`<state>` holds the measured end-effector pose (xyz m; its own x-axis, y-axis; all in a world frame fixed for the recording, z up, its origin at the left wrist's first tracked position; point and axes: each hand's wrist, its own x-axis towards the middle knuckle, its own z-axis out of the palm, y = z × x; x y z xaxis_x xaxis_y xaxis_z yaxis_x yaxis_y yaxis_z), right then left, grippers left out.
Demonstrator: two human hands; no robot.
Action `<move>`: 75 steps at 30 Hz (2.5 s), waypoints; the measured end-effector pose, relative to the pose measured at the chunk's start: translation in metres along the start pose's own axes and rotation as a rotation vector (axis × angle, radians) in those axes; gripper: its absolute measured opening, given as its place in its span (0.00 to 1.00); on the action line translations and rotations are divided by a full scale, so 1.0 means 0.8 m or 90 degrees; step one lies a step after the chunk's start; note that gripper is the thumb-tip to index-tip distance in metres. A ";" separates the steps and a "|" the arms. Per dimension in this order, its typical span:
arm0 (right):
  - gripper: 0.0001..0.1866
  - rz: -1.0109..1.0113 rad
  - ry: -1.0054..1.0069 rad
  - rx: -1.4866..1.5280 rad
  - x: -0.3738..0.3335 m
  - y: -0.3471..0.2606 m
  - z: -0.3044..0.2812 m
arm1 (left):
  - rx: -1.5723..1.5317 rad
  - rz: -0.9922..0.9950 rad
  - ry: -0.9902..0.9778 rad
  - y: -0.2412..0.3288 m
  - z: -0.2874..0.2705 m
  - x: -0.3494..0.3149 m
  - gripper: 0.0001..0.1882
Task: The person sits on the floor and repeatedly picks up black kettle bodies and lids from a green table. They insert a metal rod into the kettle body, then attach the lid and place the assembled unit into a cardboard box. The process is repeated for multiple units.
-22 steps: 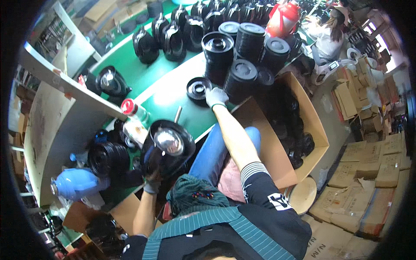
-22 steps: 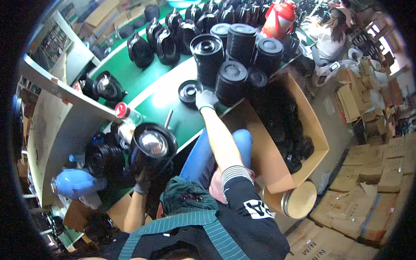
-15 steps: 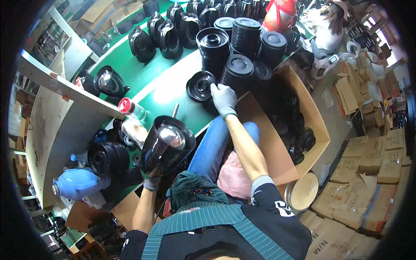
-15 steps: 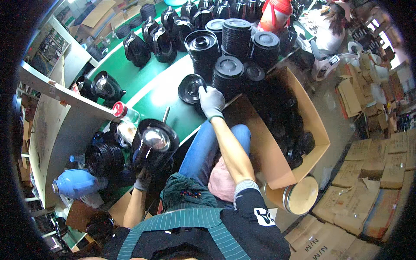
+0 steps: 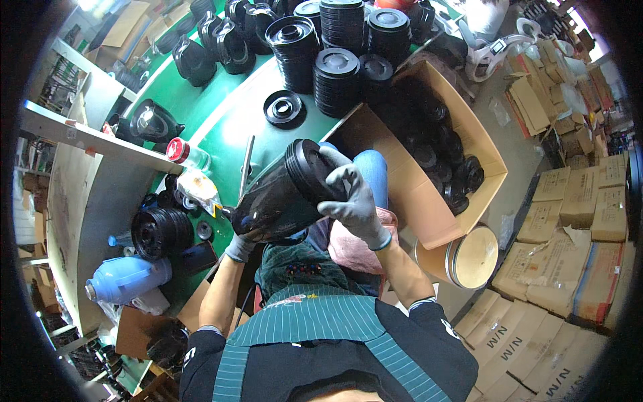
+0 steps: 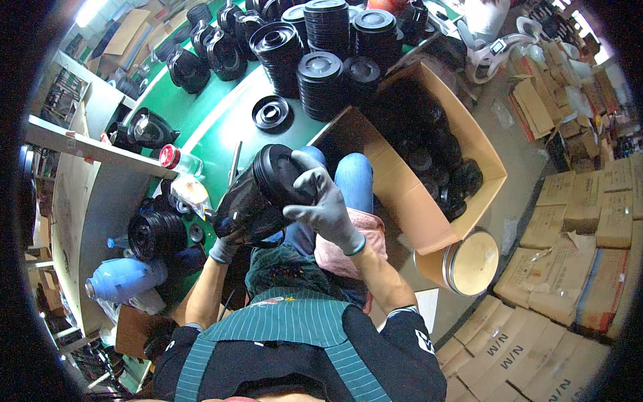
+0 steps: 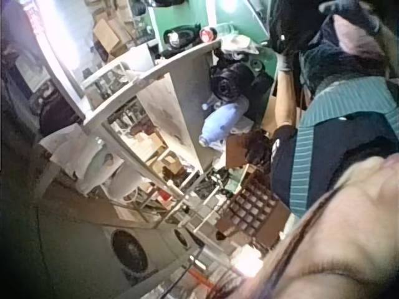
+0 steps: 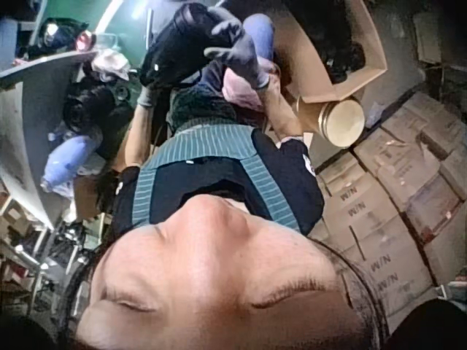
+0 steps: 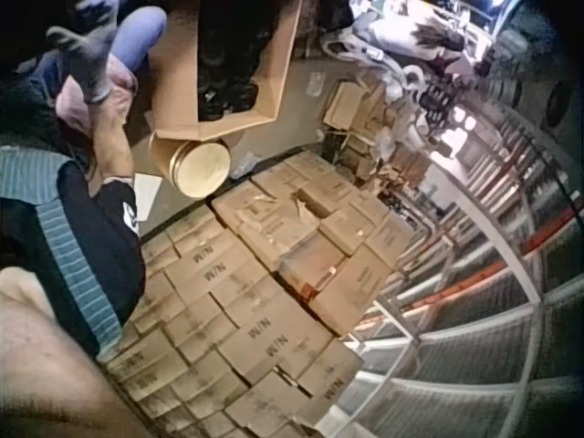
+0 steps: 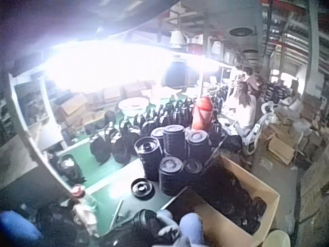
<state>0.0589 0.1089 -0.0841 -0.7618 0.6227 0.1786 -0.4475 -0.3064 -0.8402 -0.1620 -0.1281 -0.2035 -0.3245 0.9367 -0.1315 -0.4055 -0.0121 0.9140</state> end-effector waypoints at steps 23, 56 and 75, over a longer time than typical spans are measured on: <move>0.30 0.024 0.018 -0.231 -0.051 -0.058 0.007 | 0.034 0.001 -0.110 0.038 0.043 0.015 0.27; 0.35 0.321 0.082 0.032 -0.041 -0.054 -0.039 | 0.995 0.770 -0.159 0.245 0.170 0.053 0.14; 0.39 0.180 0.103 -0.381 -0.063 -0.061 -0.072 | 0.742 0.538 -0.021 0.215 0.123 0.073 0.17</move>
<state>0.1464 0.1338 -0.0818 -0.7110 0.6911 -0.1297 0.1303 -0.0519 -0.9901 -0.1670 -0.0412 -0.0159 -0.0838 0.8014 0.5923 0.8167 -0.2854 0.5016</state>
